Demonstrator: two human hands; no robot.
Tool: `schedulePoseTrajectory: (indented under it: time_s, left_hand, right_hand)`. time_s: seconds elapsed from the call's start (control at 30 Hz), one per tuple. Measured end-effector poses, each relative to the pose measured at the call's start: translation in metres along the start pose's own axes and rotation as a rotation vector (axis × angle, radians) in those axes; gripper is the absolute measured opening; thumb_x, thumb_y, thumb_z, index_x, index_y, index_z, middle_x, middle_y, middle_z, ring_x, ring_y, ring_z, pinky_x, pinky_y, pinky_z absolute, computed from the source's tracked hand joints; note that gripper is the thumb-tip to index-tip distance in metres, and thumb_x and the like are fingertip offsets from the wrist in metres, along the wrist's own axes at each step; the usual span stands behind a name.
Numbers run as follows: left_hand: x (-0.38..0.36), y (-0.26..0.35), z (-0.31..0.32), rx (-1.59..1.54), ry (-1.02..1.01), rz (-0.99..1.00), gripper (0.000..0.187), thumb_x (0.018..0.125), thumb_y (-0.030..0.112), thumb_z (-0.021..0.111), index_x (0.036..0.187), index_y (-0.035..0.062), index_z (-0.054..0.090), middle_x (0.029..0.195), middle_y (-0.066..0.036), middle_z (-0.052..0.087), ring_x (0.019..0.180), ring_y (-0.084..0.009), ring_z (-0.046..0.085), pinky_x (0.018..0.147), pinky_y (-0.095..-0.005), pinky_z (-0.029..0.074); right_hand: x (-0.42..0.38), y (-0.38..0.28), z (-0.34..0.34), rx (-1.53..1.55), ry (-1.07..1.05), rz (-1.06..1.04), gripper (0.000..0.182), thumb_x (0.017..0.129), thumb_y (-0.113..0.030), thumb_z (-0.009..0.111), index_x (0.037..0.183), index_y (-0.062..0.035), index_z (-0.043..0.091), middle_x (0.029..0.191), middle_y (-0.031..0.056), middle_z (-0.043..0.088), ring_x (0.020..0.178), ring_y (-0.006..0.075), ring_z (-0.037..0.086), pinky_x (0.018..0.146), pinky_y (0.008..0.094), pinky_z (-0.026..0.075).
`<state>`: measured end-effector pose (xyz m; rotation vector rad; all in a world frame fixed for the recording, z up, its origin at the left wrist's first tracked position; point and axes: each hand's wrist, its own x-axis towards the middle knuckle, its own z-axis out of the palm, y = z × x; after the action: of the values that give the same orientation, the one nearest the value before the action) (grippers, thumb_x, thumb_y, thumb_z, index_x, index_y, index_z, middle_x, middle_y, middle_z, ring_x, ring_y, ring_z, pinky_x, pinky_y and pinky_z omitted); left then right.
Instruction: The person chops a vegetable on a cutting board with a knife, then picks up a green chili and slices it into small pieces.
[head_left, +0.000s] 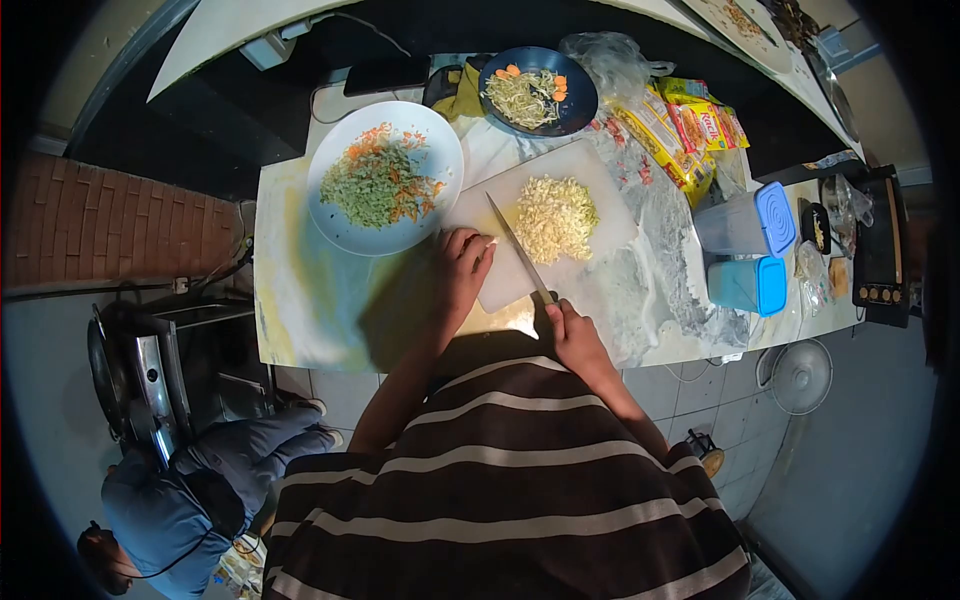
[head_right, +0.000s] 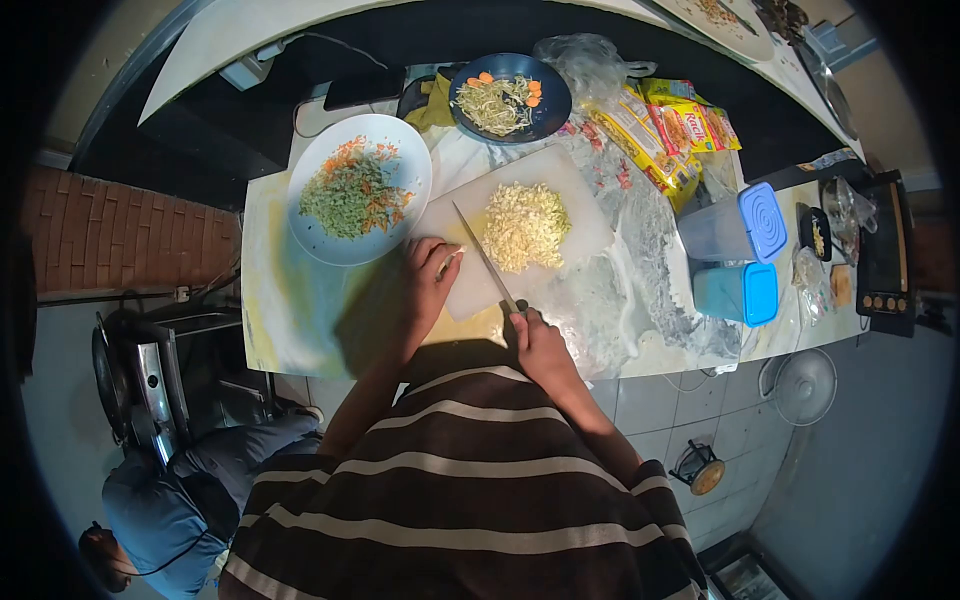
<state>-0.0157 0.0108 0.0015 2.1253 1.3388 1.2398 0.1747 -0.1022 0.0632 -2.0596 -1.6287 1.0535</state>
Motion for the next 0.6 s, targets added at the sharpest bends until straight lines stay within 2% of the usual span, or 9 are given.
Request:
schedulePoseTrajectory:
  time_s: [0.13,0.43,0.6]
  left_hand:
    - [-0.001,0.001,0.001,-0.013,-0.009,0.002,0.014,0.079,0.002,0.072,0.091,0.003,0.066,0.092,-0.009,0.057,0.087,-0.0277,0.056,0.075,-0.0374,0.046]
    - [0.0,0.006,0.0,-0.023,-0.026,0.025,0.013,0.079,0.0,0.072,0.09,0.0005,0.065,0.092,-0.009,0.057,0.085,-0.0275,0.056,0.073,-0.0371,0.046]
    - [-0.001,0.003,0.003,-0.037,-0.009,0.034,0.017,0.077,-0.003,0.072,0.093,0.0007,0.066,0.092,-0.009,0.057,0.086,-0.0271,0.057,0.073,-0.0369,0.046]
  right_hand:
    - [0.001,0.004,0.004,0.017,-0.046,-0.003,0.038,0.102,-0.034,0.042,0.101,0.0018,0.053,0.082,0.0328,0.062,0.078,0.0524,0.06,0.067,0.059,0.048]
    - [0.006,0.008,0.013,0.005,-0.1,0.002,0.037,0.102,-0.034,0.041,0.104,0.001,0.052,0.08,0.032,0.063,0.078,0.0525,0.06,0.067,0.059,0.048]
    - [0.012,0.007,0.017,-0.063,-0.034,-0.038,0.035,0.102,-0.033,0.043,0.108,0.0003,0.053,0.078,0.0308,0.063,0.074,0.0505,0.062,0.064,0.0579,0.05]
